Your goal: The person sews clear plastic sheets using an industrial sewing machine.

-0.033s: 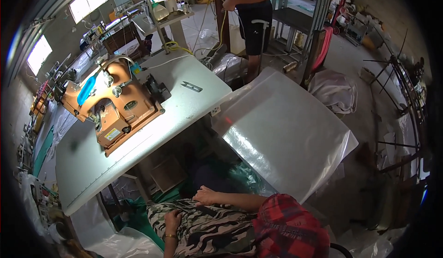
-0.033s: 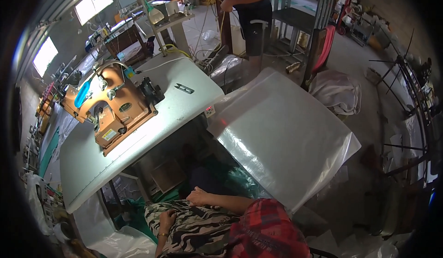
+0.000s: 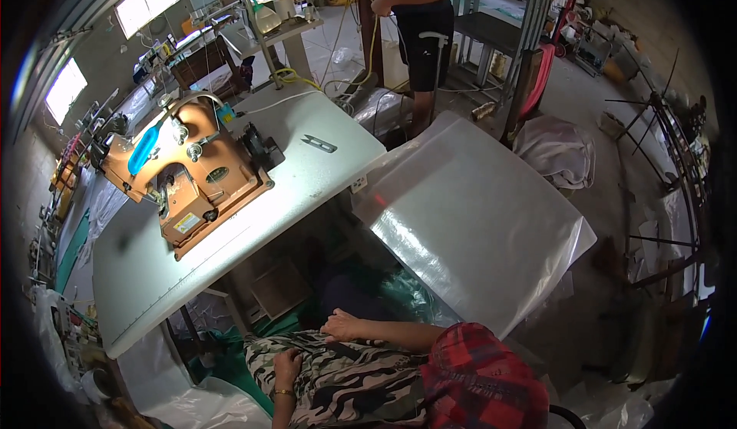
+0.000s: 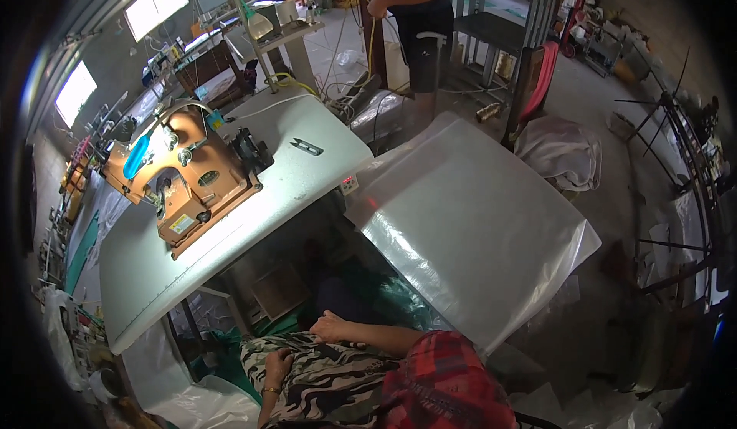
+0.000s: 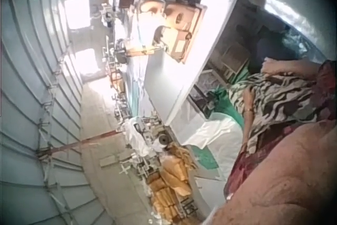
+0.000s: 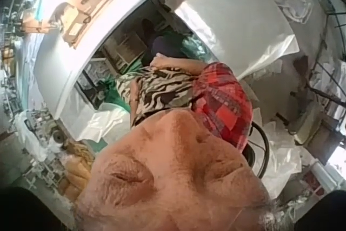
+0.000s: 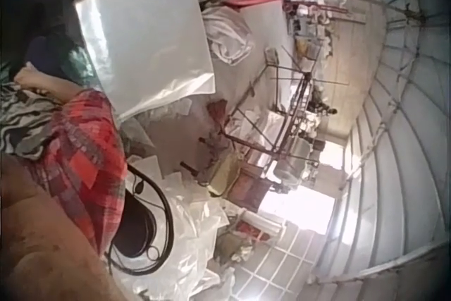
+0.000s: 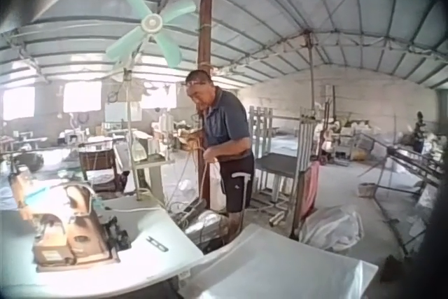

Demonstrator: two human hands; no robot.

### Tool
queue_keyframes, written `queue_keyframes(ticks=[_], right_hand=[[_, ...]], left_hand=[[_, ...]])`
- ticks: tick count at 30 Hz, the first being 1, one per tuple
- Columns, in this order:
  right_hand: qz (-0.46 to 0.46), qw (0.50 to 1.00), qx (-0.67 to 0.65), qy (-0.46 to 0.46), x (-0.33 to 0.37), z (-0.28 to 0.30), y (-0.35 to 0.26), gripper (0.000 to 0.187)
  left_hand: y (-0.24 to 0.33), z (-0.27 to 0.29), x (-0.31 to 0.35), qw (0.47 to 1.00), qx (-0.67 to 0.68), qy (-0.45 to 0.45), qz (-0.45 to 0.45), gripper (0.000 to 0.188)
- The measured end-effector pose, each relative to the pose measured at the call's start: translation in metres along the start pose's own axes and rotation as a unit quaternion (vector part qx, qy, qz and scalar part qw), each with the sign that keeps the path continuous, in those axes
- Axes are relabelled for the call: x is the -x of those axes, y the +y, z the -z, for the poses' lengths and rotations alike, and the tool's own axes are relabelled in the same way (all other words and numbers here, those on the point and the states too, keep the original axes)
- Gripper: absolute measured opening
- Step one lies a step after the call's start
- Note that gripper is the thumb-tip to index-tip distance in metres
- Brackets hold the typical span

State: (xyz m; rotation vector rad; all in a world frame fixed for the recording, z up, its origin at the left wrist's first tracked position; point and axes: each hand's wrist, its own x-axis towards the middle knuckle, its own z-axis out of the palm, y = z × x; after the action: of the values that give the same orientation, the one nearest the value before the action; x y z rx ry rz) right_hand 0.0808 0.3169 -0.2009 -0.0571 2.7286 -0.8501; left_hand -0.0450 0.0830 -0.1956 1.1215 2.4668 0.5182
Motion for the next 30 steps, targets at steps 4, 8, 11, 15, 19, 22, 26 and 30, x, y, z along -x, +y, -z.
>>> queue_keyframes(ticks=[4,8,11,15,19,22,26,30], right_hand=[[0.007,1.000,0.000,-0.022,0.002,0.005,-0.003,0.036],[0.013,1.000,-0.013,-0.008,0.002,0.000,0.006,0.037],[0.009,1.000,0.012,-0.017,-0.001,0.004,0.001,0.037],[-0.005,0.997,0.037,-0.065,-0.005,0.008,-0.003,0.040],[-0.004,0.998,0.025,-0.059,-0.005,0.006,-0.001,0.042],[-0.007,0.998,0.017,-0.064,-0.006,0.006,0.000,0.044],[-0.003,0.998,0.013,-0.059,-0.005,0.004,0.005,0.044],[0.009,0.999,-0.002,-0.040,-0.007,0.002,0.006,0.045]], left_hand=[[0.001,0.002,0.001,1.000,0.013,-0.003,0.027,0.023],[0.011,0.008,-0.007,0.999,-0.029,-0.022,0.011,0.022],[-0.006,-0.004,-0.008,0.996,-0.058,-0.059,0.027,0.026],[-0.017,-0.020,-0.020,0.980,-0.135,-0.148,0.015,0.031],[-0.018,-0.032,-0.032,0.957,-0.173,-0.232,0.027,0.032],[-0.016,-0.033,-0.033,0.959,-0.166,-0.228,0.033,0.032],[-0.007,-0.023,-0.030,0.981,-0.088,-0.166,0.037,0.030],[-0.001,-0.017,-0.030,0.980,-0.089,-0.170,0.053,0.031]])
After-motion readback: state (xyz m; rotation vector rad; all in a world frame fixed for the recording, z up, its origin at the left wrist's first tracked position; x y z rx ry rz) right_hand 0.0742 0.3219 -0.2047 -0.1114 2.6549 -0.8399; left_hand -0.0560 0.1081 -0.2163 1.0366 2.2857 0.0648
